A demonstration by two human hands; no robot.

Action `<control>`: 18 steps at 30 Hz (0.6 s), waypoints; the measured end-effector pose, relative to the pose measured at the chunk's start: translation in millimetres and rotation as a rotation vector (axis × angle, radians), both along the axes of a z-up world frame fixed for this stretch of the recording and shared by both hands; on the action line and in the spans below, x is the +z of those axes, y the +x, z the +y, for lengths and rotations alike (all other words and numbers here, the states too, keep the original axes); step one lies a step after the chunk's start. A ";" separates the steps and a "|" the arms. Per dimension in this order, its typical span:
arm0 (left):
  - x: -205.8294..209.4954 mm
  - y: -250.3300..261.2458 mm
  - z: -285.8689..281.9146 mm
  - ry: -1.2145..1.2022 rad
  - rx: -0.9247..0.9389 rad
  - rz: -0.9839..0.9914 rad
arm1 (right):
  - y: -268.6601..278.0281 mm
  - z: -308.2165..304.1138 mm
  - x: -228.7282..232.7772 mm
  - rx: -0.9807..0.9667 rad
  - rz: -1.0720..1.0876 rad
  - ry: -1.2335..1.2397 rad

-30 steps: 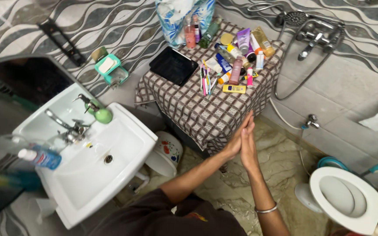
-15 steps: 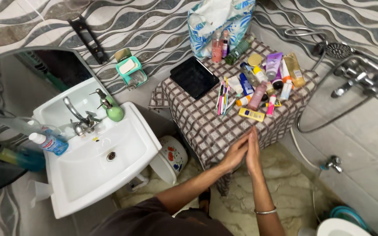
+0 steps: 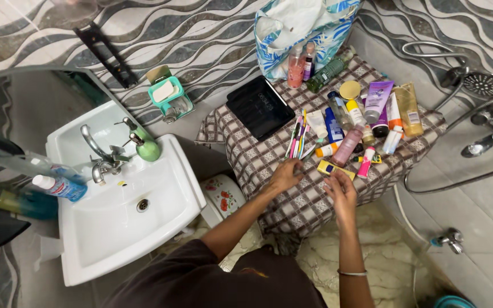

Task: The person organizes various toiletries in a bathroom. They place a pair of scissors, toothpaste, a toothbrush, a hairbrush, and a small tube into a wall-mounted organizer. They also rinse two toothbrushes under the tap and place them in the organizer.

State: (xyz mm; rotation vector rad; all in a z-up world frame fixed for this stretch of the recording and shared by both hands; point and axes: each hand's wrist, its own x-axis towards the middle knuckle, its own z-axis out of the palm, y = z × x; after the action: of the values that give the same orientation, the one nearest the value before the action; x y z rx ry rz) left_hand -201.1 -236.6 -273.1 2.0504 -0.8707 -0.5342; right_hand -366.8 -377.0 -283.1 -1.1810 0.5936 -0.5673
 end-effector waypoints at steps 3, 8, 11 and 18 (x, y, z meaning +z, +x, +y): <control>-13.5 6.9 -11.9 0.033 0.009 -0.122 | 18.5 -8.8 2.3 0.049 0.040 0.001; -31.1 4.0 -39.3 0.081 0.049 -0.401 | 41.5 -34.9 5.8 0.162 0.052 0.021; -44.0 5.5 -58.1 0.180 0.133 -0.384 | 48.2 -54.7 5.8 0.218 0.048 0.023; -39.2 3.9 -83.7 0.333 0.270 -0.268 | 70.2 -103.7 0.9 0.367 0.058 -0.038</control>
State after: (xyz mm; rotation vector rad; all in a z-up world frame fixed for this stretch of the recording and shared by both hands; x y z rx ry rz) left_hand -197.2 -320.3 -312.3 2.5401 -0.6704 -0.2710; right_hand -296.6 -480.6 -282.2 -1.3075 0.4020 -0.2337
